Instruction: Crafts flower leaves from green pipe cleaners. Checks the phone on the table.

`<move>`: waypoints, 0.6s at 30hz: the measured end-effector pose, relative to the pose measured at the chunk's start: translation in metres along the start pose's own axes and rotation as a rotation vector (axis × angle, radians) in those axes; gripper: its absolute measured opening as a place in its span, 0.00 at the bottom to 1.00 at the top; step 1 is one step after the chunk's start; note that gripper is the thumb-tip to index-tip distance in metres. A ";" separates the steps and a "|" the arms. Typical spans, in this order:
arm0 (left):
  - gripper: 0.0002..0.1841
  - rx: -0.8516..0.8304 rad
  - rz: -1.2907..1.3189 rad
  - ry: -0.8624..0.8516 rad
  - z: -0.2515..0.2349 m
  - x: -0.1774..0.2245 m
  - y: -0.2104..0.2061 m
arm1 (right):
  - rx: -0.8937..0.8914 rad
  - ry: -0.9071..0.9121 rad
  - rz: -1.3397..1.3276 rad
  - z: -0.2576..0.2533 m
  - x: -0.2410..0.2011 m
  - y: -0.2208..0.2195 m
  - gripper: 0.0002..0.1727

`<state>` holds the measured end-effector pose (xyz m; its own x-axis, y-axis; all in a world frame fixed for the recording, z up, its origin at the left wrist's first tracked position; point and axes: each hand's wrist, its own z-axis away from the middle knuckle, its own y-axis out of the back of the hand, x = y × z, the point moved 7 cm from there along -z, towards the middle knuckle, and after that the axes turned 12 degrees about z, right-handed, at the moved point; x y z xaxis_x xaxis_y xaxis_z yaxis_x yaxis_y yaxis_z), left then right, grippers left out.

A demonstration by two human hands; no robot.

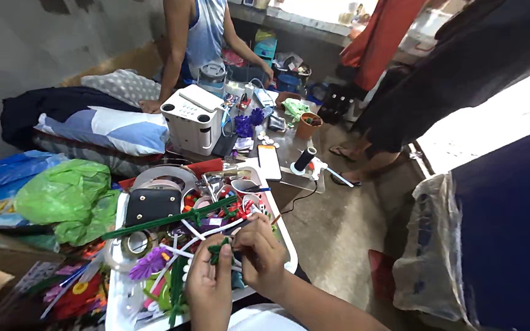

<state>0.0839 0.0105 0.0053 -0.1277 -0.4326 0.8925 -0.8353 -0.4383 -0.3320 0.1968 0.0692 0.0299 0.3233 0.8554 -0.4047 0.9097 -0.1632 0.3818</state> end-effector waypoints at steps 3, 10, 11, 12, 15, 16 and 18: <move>0.08 0.005 0.008 -0.033 -0.001 -0.004 0.001 | -0.031 -0.030 -0.036 0.003 0.004 -0.001 0.04; 0.05 -0.006 -0.116 -0.050 -0.008 0.002 0.020 | -0.248 -0.301 -0.486 0.016 0.021 -0.009 0.09; 0.06 0.000 -0.114 -0.012 -0.008 -0.002 0.022 | -0.278 -0.335 -0.506 0.018 0.024 -0.012 0.08; 0.07 -0.010 -0.108 0.036 -0.007 -0.005 0.024 | -0.305 -0.377 -0.520 0.021 0.028 -0.014 0.07; 0.17 -0.121 -0.066 0.160 -0.009 -0.013 0.024 | -0.371 -0.563 -0.607 0.025 0.040 -0.021 0.07; 0.22 -0.156 -0.068 0.188 -0.010 -0.014 0.025 | -0.384 -0.610 -0.631 0.026 0.043 -0.022 0.07; 0.29 -0.178 -0.078 0.225 -0.014 -0.016 0.027 | -0.396 -0.645 -0.638 0.025 0.049 -0.024 0.07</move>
<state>0.0562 0.0167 -0.0140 -0.1584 -0.2087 0.9651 -0.9253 -0.3097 -0.2188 0.1975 0.1024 -0.0199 -0.0101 0.2754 -0.9613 0.8477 0.5122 0.1379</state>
